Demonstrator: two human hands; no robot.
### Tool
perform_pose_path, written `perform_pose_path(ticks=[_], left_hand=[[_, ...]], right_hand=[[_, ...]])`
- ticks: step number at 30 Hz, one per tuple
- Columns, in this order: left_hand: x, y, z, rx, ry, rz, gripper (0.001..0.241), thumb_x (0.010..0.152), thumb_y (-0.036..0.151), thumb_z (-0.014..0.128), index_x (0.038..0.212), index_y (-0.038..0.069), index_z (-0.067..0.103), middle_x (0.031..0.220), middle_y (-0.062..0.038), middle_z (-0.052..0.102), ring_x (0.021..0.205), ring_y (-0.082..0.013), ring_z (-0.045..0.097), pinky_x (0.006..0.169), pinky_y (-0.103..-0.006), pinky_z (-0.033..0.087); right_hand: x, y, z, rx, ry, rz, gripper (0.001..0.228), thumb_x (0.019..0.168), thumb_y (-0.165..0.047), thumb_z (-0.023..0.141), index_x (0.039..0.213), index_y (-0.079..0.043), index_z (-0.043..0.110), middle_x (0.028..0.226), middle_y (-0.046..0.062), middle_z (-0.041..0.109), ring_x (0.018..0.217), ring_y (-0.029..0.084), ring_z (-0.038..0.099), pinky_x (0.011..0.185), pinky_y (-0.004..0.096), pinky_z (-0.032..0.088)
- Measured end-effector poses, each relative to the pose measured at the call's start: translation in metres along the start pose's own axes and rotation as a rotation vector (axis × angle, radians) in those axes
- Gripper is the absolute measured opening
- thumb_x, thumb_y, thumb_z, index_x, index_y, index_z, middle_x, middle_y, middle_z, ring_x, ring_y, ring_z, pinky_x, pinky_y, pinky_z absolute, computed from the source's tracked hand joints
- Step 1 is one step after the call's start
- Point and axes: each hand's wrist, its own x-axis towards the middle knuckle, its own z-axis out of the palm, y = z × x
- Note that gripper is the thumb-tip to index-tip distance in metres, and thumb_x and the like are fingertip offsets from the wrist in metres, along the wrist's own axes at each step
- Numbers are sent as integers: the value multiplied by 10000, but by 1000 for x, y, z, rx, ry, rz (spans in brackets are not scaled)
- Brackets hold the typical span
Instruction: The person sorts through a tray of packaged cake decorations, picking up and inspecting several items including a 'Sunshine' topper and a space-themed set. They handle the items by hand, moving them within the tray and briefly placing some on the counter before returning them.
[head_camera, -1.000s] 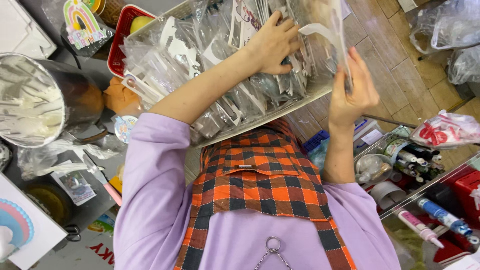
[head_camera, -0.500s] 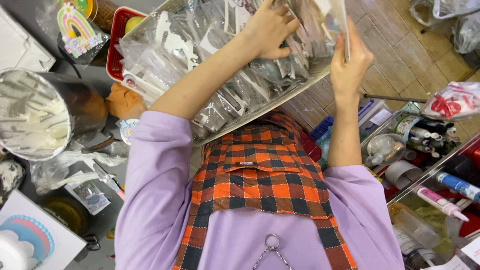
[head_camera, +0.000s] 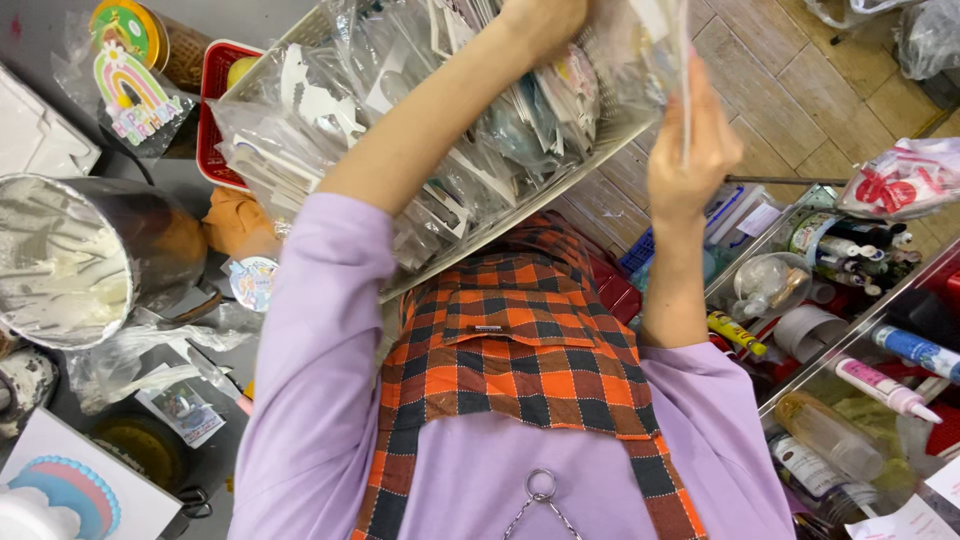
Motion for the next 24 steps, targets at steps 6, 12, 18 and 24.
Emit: perform_pose_path(ticks=[6,12,18,24], left_hand=[[-7,2,-14,-129,-283,-120,620,906,607,494,1305,157,644,1292,-150,658,1201,-354,608,972,-569,406],[-66,5,-93,-101,-486,-111,749,957,693,440,1548,232,443,1276,-189,695,1303,-366,555,1089,-596,289],[-102,-5,-109,-149,-390,-43,707,910,729,481,1390,221,596,1267,-129,686,1292,-348,555,1050,-600,309],[-58,-23,-47,-166,-544,-31,399,934,389,601,1191,130,763,1125,-148,772,1094,-357,719,994,-577,449]], right_hand=[[-9,4,35,46,29,51,481,970,149,585,1422,-15,605,1287,205,722,1115,323,777,940,399,636],[-15,11,50,32,70,112,565,901,182,553,1417,-38,611,1322,160,712,1205,317,746,1021,413,599],[-25,7,53,6,79,103,533,909,168,600,1396,-48,623,1320,148,714,1179,303,747,1002,399,598],[-33,6,70,2,126,66,474,962,128,630,1397,-58,621,1321,109,712,1198,297,739,1049,402,604]])
